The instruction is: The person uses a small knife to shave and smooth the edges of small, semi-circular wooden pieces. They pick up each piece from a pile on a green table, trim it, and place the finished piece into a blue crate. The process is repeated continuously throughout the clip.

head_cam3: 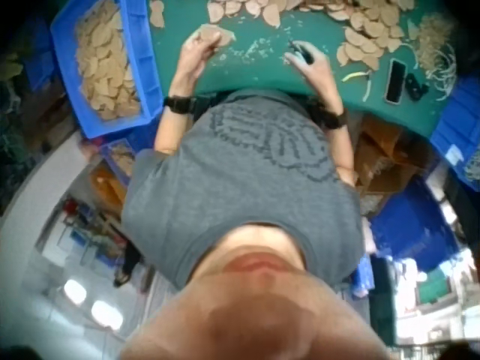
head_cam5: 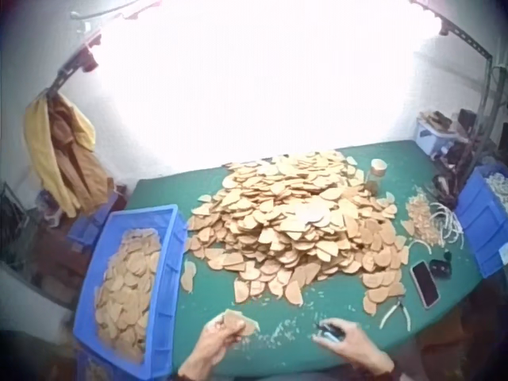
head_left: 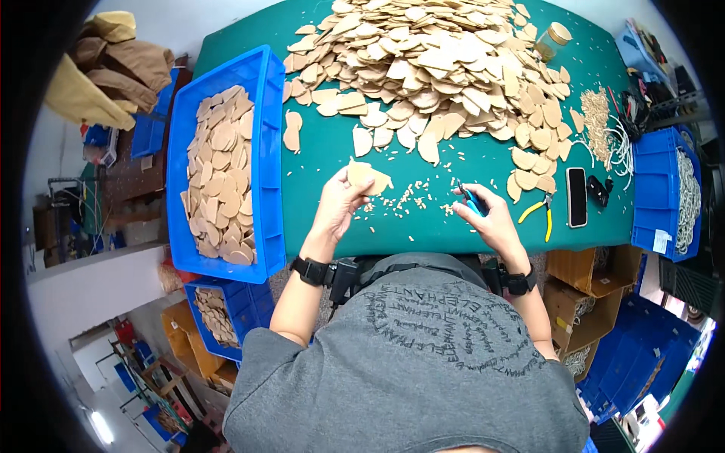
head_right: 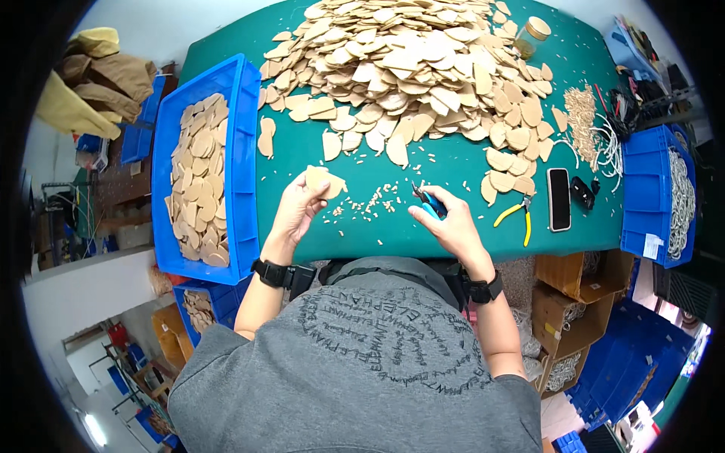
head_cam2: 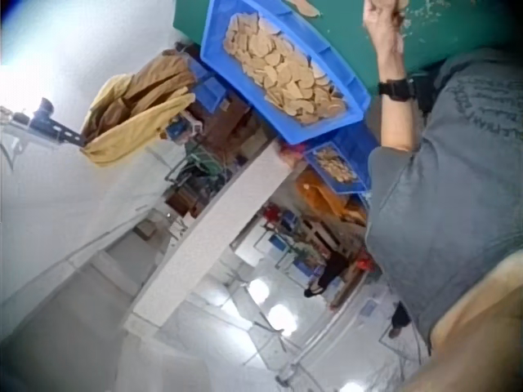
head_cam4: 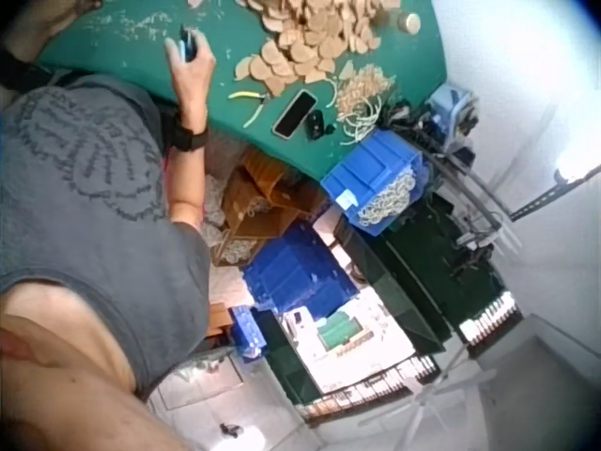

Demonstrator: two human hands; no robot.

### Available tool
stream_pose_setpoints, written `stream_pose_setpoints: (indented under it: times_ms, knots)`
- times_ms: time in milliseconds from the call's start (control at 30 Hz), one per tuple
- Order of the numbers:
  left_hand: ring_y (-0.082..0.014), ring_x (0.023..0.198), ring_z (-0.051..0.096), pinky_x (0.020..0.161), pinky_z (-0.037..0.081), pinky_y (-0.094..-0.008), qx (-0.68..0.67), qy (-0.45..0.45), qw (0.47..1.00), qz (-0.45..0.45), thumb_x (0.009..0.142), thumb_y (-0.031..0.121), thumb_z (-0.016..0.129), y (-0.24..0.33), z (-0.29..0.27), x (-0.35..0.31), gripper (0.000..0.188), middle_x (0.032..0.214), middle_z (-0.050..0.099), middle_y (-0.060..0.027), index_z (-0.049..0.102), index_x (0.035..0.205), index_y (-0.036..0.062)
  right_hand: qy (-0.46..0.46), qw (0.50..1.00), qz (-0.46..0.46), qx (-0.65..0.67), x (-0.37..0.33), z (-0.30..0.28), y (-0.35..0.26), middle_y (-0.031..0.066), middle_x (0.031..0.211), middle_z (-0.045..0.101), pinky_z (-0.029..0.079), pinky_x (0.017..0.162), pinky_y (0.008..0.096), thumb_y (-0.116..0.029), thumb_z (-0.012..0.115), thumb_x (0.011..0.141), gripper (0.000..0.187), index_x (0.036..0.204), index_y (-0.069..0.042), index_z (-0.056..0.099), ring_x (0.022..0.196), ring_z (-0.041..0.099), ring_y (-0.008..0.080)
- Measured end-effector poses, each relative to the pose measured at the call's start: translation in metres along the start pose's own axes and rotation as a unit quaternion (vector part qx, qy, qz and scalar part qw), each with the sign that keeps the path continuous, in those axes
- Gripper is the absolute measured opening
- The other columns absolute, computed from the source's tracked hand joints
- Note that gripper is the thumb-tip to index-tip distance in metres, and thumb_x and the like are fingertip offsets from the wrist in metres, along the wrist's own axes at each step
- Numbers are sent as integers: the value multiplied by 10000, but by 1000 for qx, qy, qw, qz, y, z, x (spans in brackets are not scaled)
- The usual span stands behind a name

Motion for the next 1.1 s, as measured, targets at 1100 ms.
stream_pose_setpoints:
  times_ms: [1100]
  knots:
    - [-148,865,655,711,565,-263,-34,1,990,139,842,166,710,57,-9,-45,340,1013,671,-118,635,1097,-46,-82,994,-51,43,28,111,-83,40,768,626,443,598,234,-289,696,825,346,1004,4,656,664,531,74]
Point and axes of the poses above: each hand's wrist, its own x-axis towards the middle knuckle, its own z-axis out of the palm, y = z × x, the point moved 6 cm from there along x, towards the middle knuckle
